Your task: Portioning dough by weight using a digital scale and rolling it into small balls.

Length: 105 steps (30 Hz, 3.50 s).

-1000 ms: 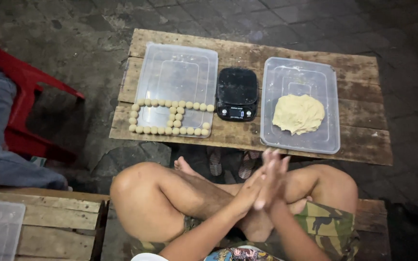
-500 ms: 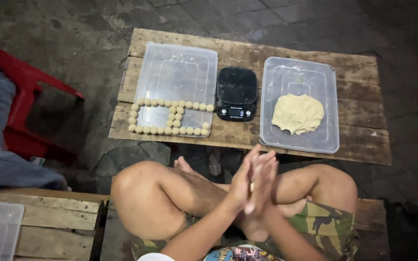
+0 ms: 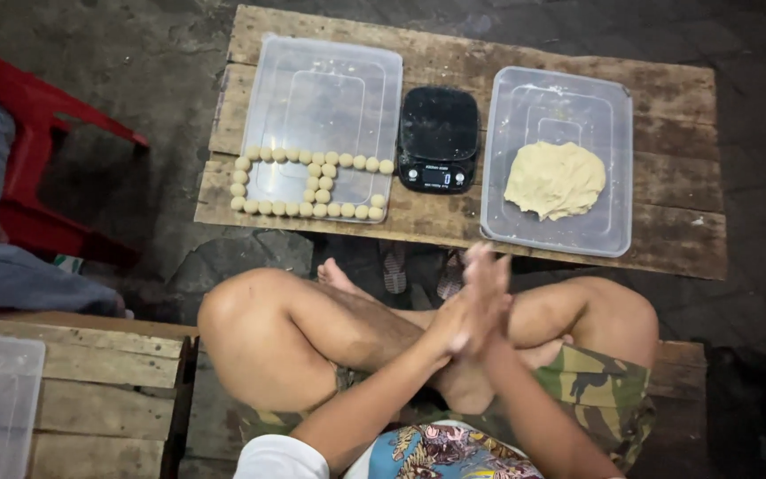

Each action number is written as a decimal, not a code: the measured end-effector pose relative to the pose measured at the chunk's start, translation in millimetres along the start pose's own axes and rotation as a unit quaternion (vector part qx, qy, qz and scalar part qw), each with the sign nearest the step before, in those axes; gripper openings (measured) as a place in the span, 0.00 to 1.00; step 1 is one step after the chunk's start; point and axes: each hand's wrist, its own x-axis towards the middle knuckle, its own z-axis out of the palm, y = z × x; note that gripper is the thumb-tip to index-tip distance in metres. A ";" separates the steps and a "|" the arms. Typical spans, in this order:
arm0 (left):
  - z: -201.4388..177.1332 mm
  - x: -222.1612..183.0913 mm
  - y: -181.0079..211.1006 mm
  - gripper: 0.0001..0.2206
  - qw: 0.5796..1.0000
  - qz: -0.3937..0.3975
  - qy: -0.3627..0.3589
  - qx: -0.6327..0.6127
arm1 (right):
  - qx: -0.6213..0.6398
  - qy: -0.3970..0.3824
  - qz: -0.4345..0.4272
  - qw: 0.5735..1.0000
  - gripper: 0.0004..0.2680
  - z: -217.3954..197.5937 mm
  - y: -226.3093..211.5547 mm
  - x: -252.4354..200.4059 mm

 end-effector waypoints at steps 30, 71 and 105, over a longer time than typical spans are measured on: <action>50.9 86.2 77.8 0.23 0.852 -0.475 0.208 0.071 | 0.117 -0.057 -0.087 0.988 0.42 11.4 -34.6 -33.0; -105.1 282.4 90.8 0.12 0.383 -0.336 -0.253 0.822 | 0.223 0.077 0.242 0.941 0.08 -80.1 111.0 -9.7; -80.6 281.1 102.4 0.10 0.329 -0.340 -0.284 0.834 | 0.217 0.082 0.238 0.943 0.08 -81.2 113.0 -13.7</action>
